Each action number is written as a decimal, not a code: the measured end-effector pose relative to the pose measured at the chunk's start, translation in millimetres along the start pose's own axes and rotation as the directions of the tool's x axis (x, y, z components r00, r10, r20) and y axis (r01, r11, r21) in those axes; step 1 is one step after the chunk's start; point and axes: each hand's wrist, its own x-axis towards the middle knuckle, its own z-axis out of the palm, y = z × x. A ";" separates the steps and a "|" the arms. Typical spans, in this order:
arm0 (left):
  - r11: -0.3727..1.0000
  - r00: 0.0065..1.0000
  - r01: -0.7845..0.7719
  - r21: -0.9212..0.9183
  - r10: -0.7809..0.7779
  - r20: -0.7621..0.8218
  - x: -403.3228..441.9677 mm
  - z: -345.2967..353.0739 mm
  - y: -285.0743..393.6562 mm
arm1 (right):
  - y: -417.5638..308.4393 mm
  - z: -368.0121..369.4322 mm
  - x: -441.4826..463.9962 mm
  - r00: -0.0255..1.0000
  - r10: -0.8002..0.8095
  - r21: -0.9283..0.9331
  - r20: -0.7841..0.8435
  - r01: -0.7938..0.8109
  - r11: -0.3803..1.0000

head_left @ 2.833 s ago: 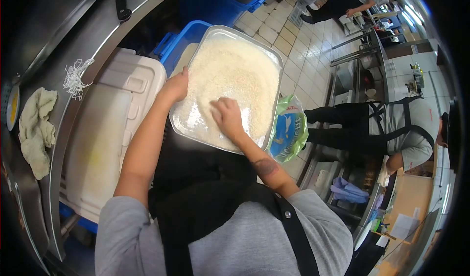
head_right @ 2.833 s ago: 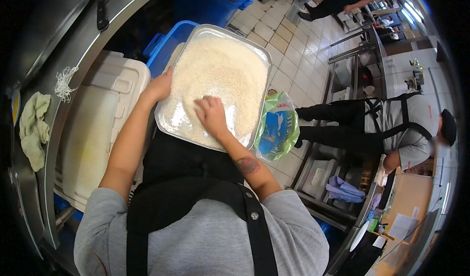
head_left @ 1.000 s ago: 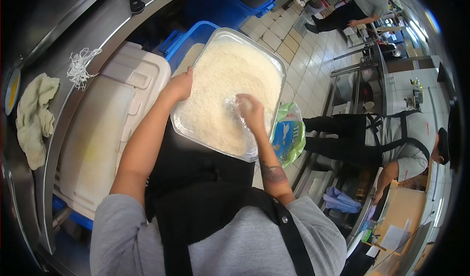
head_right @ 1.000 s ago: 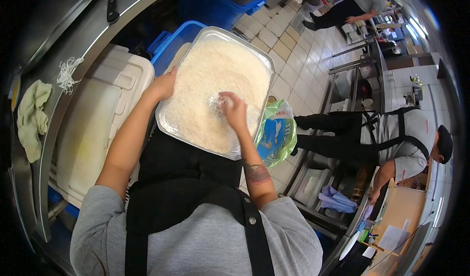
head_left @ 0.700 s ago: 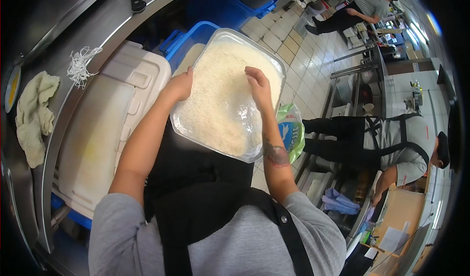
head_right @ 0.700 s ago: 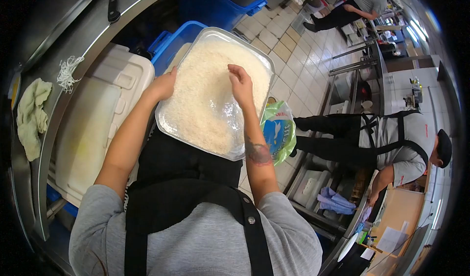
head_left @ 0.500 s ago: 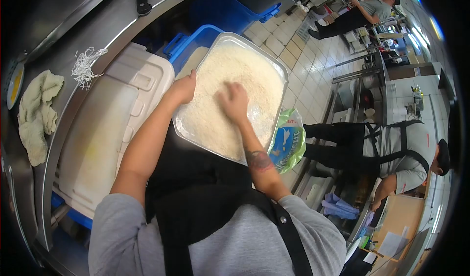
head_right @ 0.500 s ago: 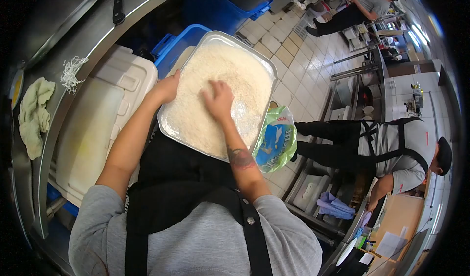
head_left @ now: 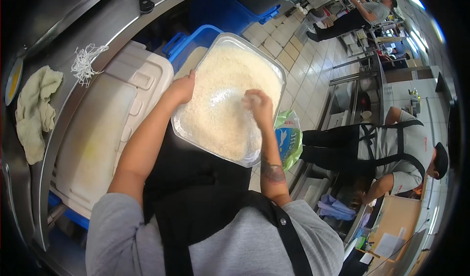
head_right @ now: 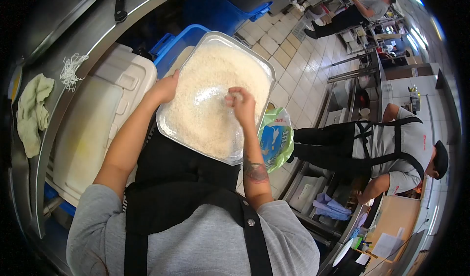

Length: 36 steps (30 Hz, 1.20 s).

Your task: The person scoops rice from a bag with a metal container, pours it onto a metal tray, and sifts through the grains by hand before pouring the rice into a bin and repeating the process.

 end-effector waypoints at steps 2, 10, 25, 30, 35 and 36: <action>0.999 0.997 0.043 -0.029 -0.041 0.062 -3.9 -6.3 4.0 | -32.7 -11.2 -0.3 0.996 -0.067 0.141 0.061 0.058 0.988; 0.998 0.997 0.042 -0.042 -0.039 0.071 -7.2 -9.3 7.5 | 53.9 -38.3 41.0 0.902 -0.380 -0.743 -0.204 0.110 0.660; 1.000 1.000 -0.005 -0.013 0.005 0.005 5.8 2.2 -4.3 | -13.0 19.7 36.1 0.979 -0.061 -0.354 0.193 0.127 0.926; 1.000 1.000 0.005 0.005 -0.005 0.019 3.3 -1.9 -1.1 | 2.4 13.4 88.8 0.885 -0.432 -0.551 0.173 0.450 0.703; 1.000 1.000 -0.005 0.010 0.005 -0.002 7.9 3.9 -5.9 | 34.1 60.2 41.3 0.852 -0.508 -0.763 0.128 0.412 0.498; 1.000 1.000 -0.006 0.012 0.006 -0.005 7.0 3.7 -4.2 | 37.7 63.5 30.3 0.860 -0.492 -0.720 0.138 0.428 0.546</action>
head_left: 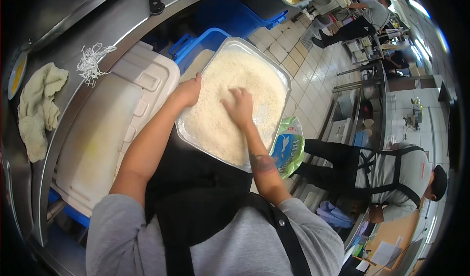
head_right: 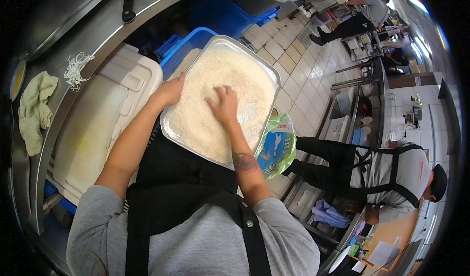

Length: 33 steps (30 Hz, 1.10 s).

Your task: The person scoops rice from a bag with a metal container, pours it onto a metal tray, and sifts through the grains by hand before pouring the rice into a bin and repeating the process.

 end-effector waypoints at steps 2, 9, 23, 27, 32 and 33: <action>0.998 0.997 0.046 -0.031 -0.044 0.065 -7.6 -13.1 8.6 | -10.0 -10.4 -16.5 0.990 -0.017 0.118 0.142 0.001 0.993; 1.000 0.999 0.009 -0.006 -0.009 0.035 0.0 -5.3 1.9 | -23.2 -66.3 17.0 0.834 0.344 0.338 0.431 -0.503 0.796; 0.996 0.996 0.051 -0.073 -0.045 0.077 -8.4 -13.2 7.6 | -56.1 38.1 68.2 0.993 0.108 -0.043 0.035 -0.107 0.993; 0.996 0.994 0.061 -0.069 -0.054 0.097 -7.9 -15.3 7.1 | -58.2 78.0 65.4 0.999 0.038 -0.319 0.017 -0.031 0.947; 0.994 0.991 0.084 -0.066 -0.076 0.111 -10.1 -16.8 9.9 | -14.0 47.7 66.7 0.995 0.103 -0.412 -0.006 -0.096 0.906; 0.993 0.991 0.086 -0.076 -0.078 0.109 -9.0 -16.9 9.7 | -2.2 41.1 62.6 0.992 0.126 -0.398 -0.020 -0.123 0.909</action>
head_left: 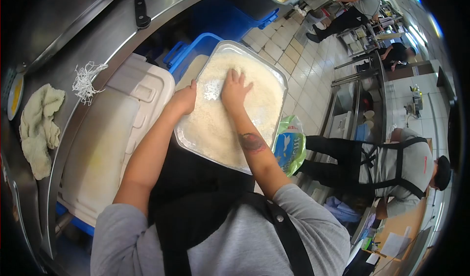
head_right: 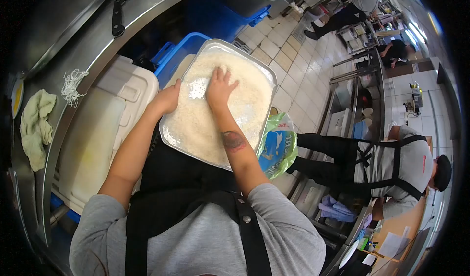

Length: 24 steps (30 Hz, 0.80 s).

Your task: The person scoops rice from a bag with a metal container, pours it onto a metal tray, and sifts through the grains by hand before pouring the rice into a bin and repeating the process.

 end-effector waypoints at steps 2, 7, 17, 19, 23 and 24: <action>1.000 1.000 -0.007 0.006 0.007 0.001 -2.5 -2.5 1.9 | 20.8 -3.9 -14.2 0.997 0.036 -0.030 -0.071 -0.038 0.999; 1.000 1.000 -0.020 0.020 0.020 -0.006 -2.5 -1.9 1.5 | 42.1 -41.4 -70.7 0.987 0.109 0.272 0.117 -0.138 0.952; 0.996 0.994 -0.052 0.069 0.059 -0.092 9.6 13.3 -9.2 | 45.6 -148.3 -50.8 0.996 0.051 0.584 0.074 -0.085 0.807; 0.996 0.994 -0.059 0.059 0.065 -0.089 12.0 13.1 -8.6 | 45.9 -162.1 -42.8 0.997 -0.042 0.550 -0.067 0.073 0.832; 0.996 0.994 -0.070 0.061 0.075 -0.074 12.3 11.1 -10.5 | 42.1 -186.6 -40.9 1.000 0.001 0.653 -0.006 0.003 0.757; 0.995 0.994 -0.073 0.070 0.078 -0.071 12.7 10.1 -10.0 | 44.5 -183.6 -44.4 0.998 0.056 0.702 0.006 -0.044 0.711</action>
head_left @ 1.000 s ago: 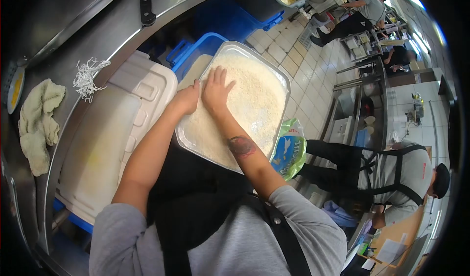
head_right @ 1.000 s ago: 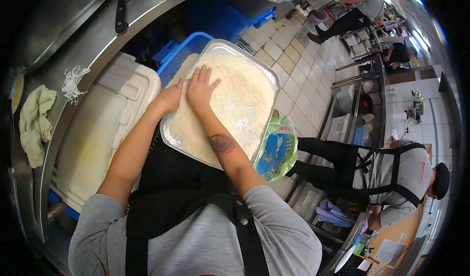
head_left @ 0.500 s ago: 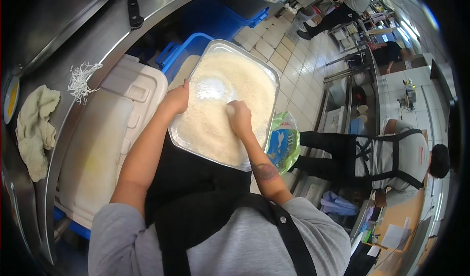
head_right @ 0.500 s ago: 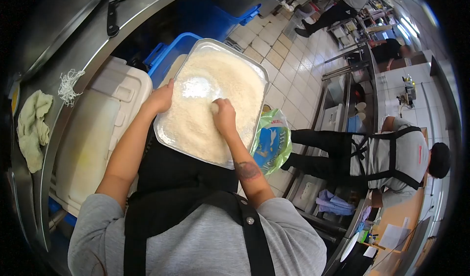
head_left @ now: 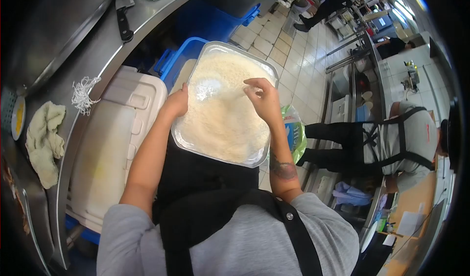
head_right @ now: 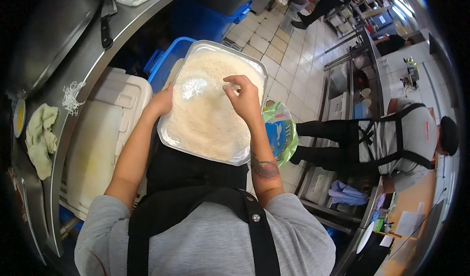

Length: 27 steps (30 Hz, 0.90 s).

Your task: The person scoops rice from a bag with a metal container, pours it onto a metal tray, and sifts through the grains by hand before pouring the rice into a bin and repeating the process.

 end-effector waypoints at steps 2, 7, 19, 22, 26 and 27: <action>1.000 1.000 0.012 0.015 -0.012 0.010 1.2 -2.3 1.4 | 3.7 -2.7 -11.7 0.999 0.035 -0.023 0.011 -0.035 0.999; 0.999 1.000 0.004 0.042 -0.003 -0.031 4.1 6.3 0.2 | 50.7 12.9 -77.8 0.986 0.044 -0.238 0.162 -0.004 0.971; 0.979 0.970 -0.140 0.151 0.167 -0.178 -49.7 -17.4 58.6 | 80.6 54.9 -153.5 0.926 0.252 -0.562 0.281 -0.054 0.825; 0.837 0.849 -0.509 0.201 0.526 -0.040 -100.4 -65.4 123.5 | 79.3 53.1 -150.2 0.913 0.271 -0.557 0.307 -0.059 0.829; 0.651 0.670 -0.736 0.184 0.665 0.329 -230.0 -144.0 245.8 | 85.9 56.0 -151.3 0.914 0.269 -0.543 0.305 -0.065 0.837; 0.533 0.559 -0.829 0.171 0.780 0.280 -254.2 -145.1 257.8 | 87.2 55.6 -150.2 0.917 0.264 -0.519 0.300 -0.075 0.852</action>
